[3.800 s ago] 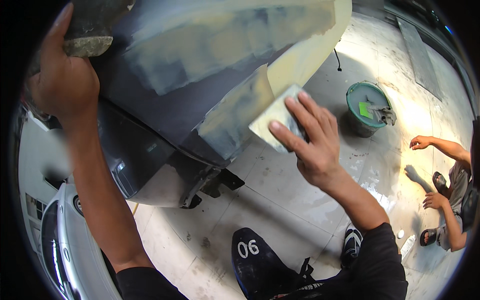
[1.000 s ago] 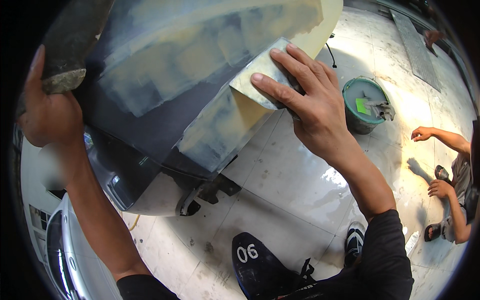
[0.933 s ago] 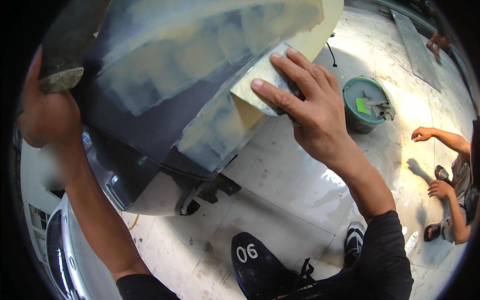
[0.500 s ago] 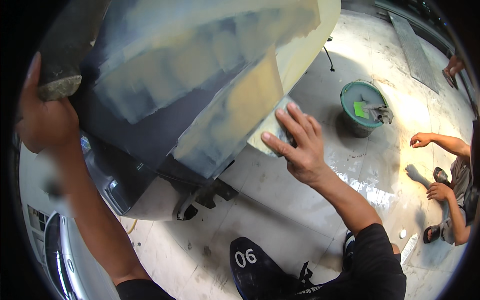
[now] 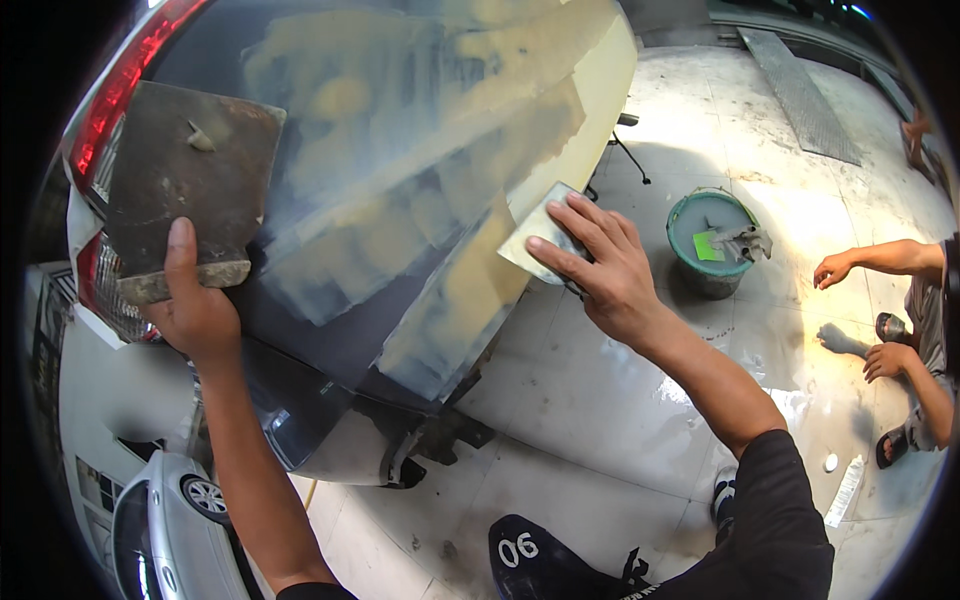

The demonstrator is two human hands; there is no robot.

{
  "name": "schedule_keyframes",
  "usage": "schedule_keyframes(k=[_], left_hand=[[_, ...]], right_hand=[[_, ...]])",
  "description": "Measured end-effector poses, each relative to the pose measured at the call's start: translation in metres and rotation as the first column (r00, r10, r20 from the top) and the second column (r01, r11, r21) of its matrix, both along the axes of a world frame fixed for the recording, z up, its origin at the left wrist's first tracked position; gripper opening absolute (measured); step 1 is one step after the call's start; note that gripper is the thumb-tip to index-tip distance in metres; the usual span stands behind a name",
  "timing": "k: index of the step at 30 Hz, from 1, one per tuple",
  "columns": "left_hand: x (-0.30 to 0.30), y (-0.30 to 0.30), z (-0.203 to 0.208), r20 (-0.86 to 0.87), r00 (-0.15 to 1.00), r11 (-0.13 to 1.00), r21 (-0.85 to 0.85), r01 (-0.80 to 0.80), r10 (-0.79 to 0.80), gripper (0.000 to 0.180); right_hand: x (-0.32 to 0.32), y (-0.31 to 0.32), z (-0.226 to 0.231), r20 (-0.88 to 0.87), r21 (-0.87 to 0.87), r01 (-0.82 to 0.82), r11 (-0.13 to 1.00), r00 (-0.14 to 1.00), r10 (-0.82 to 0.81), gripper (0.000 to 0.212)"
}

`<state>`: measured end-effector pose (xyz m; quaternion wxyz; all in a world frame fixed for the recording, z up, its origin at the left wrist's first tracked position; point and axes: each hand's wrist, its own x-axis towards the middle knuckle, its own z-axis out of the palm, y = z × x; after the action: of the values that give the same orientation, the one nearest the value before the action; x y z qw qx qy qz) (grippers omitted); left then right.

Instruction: The person sands down filler on a car bumper using a sanding block, cleans the surface with a cloth, and then applies fresh body putty using a metal spreader.

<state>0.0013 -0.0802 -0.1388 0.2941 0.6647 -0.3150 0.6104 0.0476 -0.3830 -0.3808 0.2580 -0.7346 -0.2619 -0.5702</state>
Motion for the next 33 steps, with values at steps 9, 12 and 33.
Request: schedule_keyframes(k=[9, 12, 33], left_hand=[[-0.003, -0.009, -0.001, -0.038, 0.997, 0.997, 0.001, 0.072, -0.072, 0.026], [-0.002, 0.0, 0.0, 0.041, 0.995, 0.993, 0.076, -0.089, 0.086, 0.022], [-0.01, 0.044, 0.022, 0.69, 0.591, 0.511, 0.359, -0.781, 0.417, 0.028]], right_hand=[[0.015, 0.01, 0.029, 0.061, -0.03, 0.03, 0.999, 0.998, -0.029, 0.045], [0.017, 0.011, 0.028, 0.043, -0.025, -0.004, 1.0, 0.999, 0.005, 0.047], [0.022, 0.031, -0.067, 0.021, 0.022, -0.13, 0.991, 0.991, 0.13, 0.044]])
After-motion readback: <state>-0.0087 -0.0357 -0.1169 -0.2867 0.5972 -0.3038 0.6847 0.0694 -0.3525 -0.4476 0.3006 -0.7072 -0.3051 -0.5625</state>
